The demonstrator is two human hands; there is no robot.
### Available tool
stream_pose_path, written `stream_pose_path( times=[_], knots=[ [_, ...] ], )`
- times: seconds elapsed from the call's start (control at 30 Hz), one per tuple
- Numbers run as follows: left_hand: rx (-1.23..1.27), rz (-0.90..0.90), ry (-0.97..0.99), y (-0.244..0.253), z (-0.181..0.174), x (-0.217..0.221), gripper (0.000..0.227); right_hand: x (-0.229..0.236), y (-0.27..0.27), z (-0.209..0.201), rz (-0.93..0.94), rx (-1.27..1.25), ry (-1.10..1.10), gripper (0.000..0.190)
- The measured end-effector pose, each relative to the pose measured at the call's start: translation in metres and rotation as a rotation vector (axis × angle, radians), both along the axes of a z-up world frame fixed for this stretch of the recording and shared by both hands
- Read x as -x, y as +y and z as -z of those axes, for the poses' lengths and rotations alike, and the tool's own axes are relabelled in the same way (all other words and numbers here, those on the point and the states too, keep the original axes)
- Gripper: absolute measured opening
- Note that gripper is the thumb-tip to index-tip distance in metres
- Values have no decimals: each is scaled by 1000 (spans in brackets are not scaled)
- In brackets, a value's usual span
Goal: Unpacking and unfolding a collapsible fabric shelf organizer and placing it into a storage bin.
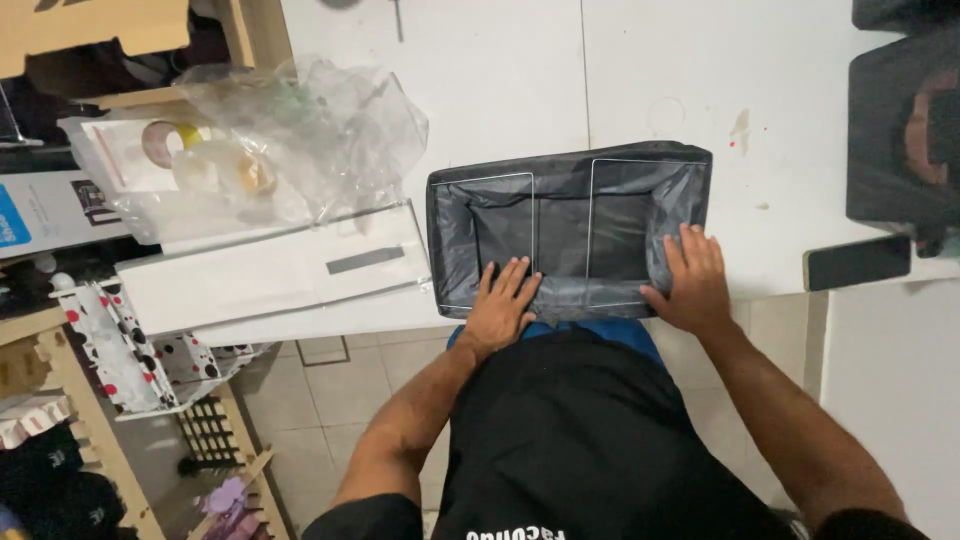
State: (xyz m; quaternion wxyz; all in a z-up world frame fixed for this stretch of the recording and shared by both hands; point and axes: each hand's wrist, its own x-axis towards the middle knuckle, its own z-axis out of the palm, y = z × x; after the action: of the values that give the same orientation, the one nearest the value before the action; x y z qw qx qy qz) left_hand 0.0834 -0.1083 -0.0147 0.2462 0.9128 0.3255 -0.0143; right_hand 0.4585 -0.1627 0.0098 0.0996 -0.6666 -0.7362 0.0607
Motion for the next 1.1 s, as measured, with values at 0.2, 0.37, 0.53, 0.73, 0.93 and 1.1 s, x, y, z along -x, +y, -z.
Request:
stream_pose_path(
  times=[0.2,0.37,0.53,0.73,0.93,1.1],
  knots=[
    [79,-74,172,-3,29,-16,74,6,6,31,-39,88,21,88],
    [202,-94,260,28,-15,-15,85,-15,22,14,-63,120,-62,81],
    [-153,-849,122,61,-32,20,88,-18,72,4,97,102,90,96],
    [275,-984,172,67,35,27,121,-8,99,25,131,243,297,94],
    [72,-1221,-133,100,-54,54,52,-33,97,6,1044,484,655,76],
    [606,-1411,-85,114,-38,64,74,-38,94,18,1145,700,879,34]
  ],
)
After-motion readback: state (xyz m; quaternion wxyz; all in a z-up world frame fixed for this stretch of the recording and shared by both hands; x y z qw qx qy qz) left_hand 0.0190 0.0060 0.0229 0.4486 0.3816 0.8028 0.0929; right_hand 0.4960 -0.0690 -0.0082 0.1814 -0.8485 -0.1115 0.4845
